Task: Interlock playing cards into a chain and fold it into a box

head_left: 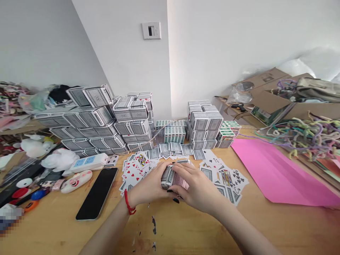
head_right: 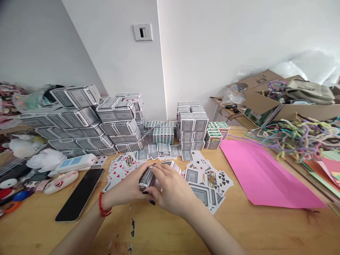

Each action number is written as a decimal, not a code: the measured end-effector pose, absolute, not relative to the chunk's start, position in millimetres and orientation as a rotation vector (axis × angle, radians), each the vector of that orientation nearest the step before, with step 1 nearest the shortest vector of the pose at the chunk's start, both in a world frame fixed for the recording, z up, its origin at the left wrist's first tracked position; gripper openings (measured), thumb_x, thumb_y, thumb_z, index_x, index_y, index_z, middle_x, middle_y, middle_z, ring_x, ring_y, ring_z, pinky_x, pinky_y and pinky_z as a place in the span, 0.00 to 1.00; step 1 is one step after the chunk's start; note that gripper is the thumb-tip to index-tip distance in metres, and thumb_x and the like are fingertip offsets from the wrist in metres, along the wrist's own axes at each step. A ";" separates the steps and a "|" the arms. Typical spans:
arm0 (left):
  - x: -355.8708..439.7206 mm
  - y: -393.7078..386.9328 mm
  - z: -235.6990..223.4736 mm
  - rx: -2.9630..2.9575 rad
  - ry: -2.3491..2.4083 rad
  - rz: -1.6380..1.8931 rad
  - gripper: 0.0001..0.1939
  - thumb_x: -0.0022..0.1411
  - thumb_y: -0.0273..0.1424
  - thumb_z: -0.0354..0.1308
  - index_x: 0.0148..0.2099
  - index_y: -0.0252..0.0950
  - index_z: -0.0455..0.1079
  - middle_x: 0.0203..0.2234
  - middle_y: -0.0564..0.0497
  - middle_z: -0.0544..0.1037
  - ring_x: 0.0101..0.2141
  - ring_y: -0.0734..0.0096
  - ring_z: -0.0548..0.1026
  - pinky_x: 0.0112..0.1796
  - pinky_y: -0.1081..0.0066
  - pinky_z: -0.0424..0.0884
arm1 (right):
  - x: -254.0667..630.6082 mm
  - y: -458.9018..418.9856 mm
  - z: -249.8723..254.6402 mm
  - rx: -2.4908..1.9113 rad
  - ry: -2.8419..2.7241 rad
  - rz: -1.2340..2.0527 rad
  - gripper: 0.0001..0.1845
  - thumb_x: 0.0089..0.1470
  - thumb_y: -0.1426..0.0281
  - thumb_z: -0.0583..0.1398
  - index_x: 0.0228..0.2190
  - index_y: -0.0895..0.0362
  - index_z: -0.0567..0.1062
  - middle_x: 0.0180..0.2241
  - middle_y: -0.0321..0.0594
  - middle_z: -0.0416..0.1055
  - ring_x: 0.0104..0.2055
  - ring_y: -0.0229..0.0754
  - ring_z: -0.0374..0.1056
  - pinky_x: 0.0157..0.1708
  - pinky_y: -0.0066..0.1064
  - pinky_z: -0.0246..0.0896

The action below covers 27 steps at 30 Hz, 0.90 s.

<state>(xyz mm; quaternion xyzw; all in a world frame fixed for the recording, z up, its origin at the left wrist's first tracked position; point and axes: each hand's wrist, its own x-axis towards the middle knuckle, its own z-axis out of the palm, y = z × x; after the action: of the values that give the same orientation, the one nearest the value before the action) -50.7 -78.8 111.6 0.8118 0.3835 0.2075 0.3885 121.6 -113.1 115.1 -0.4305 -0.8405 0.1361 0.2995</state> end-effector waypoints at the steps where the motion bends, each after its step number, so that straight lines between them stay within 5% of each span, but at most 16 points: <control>1: -50.5 -79.0 111.8 2.064 0.974 0.525 0.38 0.41 0.35 0.66 0.54 0.41 0.56 0.48 0.49 0.67 0.47 0.57 0.65 0.47 0.60 0.62 | 121.9 -113.3 115.6 -1.148 -2.236 0.365 0.19 0.50 0.69 0.57 0.45 0.59 0.66 0.43 0.48 0.69 0.48 0.49 0.61 0.43 0.41 0.63; 27: -46.1 -83.4 115.3 2.127 0.953 0.534 0.32 0.42 0.33 0.64 0.51 0.41 0.59 0.46 0.50 0.67 0.46 0.59 0.66 0.47 0.62 0.63 | 127.5 -116.1 123.3 -1.178 -2.345 0.322 0.19 0.51 0.64 0.56 0.44 0.59 0.65 0.41 0.50 0.69 0.43 0.50 0.65 0.38 0.40 0.63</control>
<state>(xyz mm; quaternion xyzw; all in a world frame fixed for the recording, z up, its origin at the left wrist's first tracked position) -46.1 -83.4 115.3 0.8277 0.3708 0.2078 0.3665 127.5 -116.1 123.3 -0.4320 -0.8596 0.1181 0.2462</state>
